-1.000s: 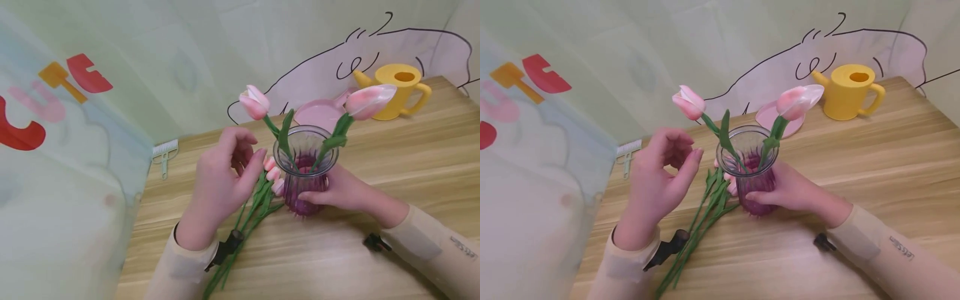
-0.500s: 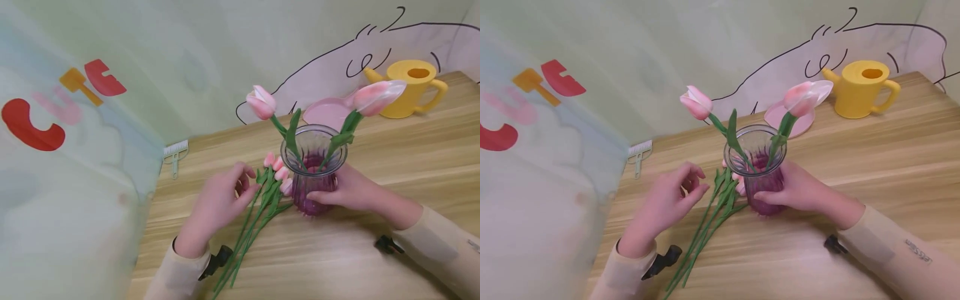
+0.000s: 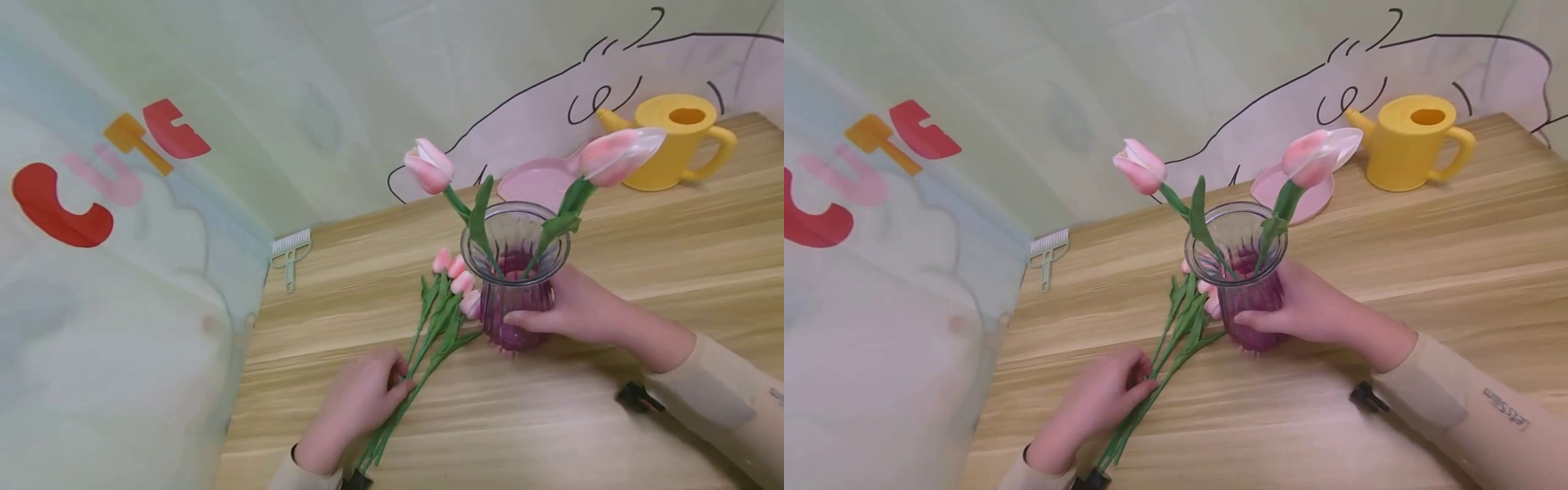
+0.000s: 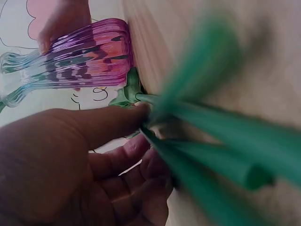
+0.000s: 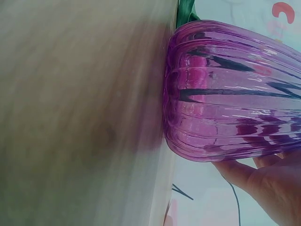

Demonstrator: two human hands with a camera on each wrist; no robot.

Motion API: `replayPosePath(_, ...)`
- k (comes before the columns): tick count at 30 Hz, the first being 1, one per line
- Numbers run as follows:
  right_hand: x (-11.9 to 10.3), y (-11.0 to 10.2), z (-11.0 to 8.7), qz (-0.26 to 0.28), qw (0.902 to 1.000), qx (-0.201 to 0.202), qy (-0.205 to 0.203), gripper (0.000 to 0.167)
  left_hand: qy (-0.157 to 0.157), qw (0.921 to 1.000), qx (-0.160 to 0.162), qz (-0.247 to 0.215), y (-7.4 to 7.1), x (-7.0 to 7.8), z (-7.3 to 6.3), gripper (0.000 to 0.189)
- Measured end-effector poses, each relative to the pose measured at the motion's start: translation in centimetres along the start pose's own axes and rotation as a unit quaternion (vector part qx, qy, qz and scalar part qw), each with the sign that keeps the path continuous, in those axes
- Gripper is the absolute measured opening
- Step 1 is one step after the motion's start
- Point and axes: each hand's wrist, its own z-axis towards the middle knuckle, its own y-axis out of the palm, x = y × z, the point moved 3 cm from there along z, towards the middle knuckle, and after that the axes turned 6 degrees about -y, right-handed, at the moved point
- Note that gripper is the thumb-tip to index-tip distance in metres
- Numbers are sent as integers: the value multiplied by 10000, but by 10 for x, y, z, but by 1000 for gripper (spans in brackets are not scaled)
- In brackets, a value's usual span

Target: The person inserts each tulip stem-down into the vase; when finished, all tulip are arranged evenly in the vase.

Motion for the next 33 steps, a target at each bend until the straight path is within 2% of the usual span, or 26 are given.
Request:
replayPosePath(5, 2, 0, 0, -25, 10000, 62, -23, 69, 70, 9997, -88, -225, 0, -2, 1, 15)
replayPosePath(10, 3, 0, 0, 54, 10000, 37, -36, 69, -32, 9980, -266, -564, 0, -4, 3, 12)
replayPosePath(15, 2, -1, 1, 134, 9999, -57, 1, 67, -108, 9932, -293, -1121, -5, -5, 2, 9)
replayPosePath(17, 1, -1, 1, 209, 9997, -98, -13, 67, -171, 9879, -241, -1521, -10, -4, 1, 7)
replayPosePath(19, 0, -2, 2, 236, 9997, -107, -30, 68, -226, 9789, -66, -2027, -21, -1, 0, 5)
replayPosePath(20, 0, -2, 2, 249, 9996, -110, -35, 69, -234, 9729, 89, -2301, -27, 1, 0, 4)
replayPosePath(22, 0, -2, 2, 254, 9996, -108, -49, 69, -172, 9575, 595, -2816, -44, 8, -2, 3)
replayPosePath(24, 1, -3, 1, 204, 9997, -100, -9, 68, 132, 9327, 1274, -3372, -61, 17, -4, 5)
replayPosePath(25, 1, -3, 0, 185, 9998, -100, 11, 67, 382, 9151, 1633, -3668, -69, 23, -6, 6)
replayPosePath(26, 1, -3, -1, 173, 9998, -97, 27, 67, 698, 8930, 1970, -3985, -77, 29, -7, 7)
replayPosePath(27, 1, -3, -1, 163, 9998, -90, 50, 66, 1096, 8656, 2285, -4318, -84, 36, -9, 8)
replayPosePath(30, 1, -4, -3, 176, 9998, -90, 94, 67, 2379, 7697, 2901, -5165, -105, 61, -15, 9)
replayPosePath(32, 2, -3, -4, 183, 9997, -93, 115, 66, 3006, 7100, 3199, -5506, -116, 78, -19, 10)
replayPosePath(33, 2, -3, -4, 180, 9997, -94, 127, 66, 3280, 6829, 3375, -5588, -121, 85, -21, 11)
